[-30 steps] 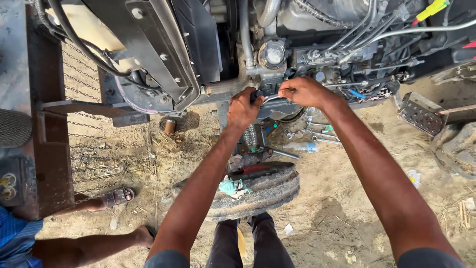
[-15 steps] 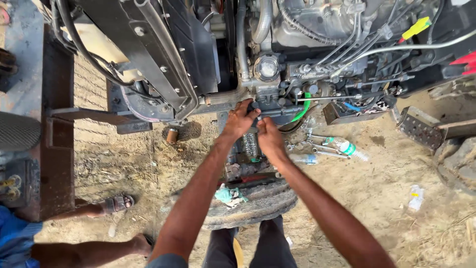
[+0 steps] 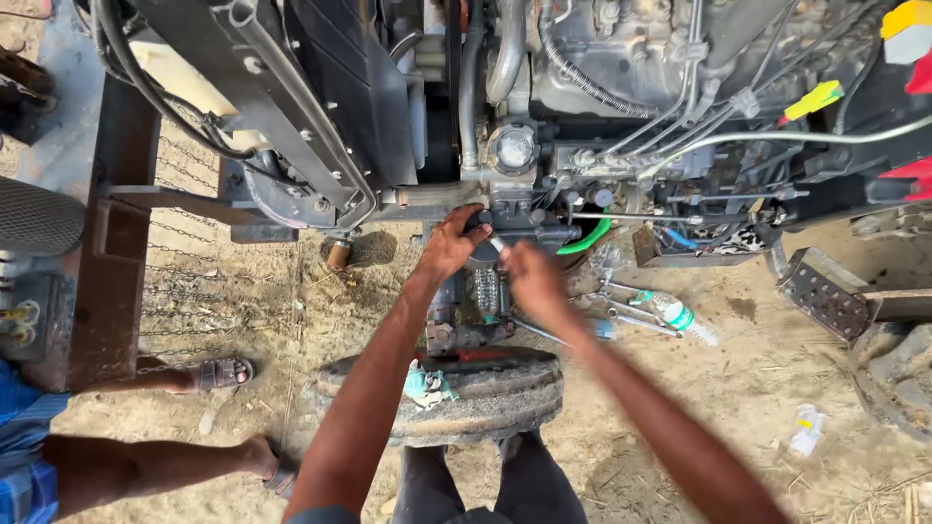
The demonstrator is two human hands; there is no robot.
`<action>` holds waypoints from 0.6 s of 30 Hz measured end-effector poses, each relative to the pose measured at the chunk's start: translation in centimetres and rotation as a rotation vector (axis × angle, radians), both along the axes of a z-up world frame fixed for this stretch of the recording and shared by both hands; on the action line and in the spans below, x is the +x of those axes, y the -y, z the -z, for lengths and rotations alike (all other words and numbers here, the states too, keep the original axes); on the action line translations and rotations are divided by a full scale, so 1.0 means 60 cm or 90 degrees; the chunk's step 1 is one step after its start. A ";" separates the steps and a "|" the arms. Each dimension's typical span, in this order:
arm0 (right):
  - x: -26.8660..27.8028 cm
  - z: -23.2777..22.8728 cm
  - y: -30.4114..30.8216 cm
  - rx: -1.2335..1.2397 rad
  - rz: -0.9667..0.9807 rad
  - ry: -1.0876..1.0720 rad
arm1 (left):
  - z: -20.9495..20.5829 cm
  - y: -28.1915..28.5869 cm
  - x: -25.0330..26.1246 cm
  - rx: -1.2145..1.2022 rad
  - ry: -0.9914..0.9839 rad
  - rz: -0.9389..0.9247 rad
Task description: Replacing and tightening oil or fuel filters on a tractor engine.
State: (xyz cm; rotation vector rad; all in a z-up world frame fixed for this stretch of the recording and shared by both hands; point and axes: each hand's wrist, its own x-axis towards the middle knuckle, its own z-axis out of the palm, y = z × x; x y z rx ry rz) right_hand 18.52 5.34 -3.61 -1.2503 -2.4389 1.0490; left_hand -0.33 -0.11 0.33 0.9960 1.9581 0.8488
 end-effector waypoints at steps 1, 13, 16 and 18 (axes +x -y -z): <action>-0.009 -0.011 0.027 0.001 -0.002 0.003 | 0.002 -0.001 0.001 0.001 0.003 -0.002; 0.012 -0.112 -0.119 -0.129 -0.228 0.155 | 0.041 -0.003 0.000 0.056 -0.031 -0.003; 0.011 -0.002 -0.011 -0.118 -0.095 -0.040 | 0.059 -0.007 -0.007 0.081 -0.043 -0.014; -0.030 0.097 0.119 -0.009 0.190 -0.323 | 0.055 -0.014 -0.001 0.084 -0.026 0.002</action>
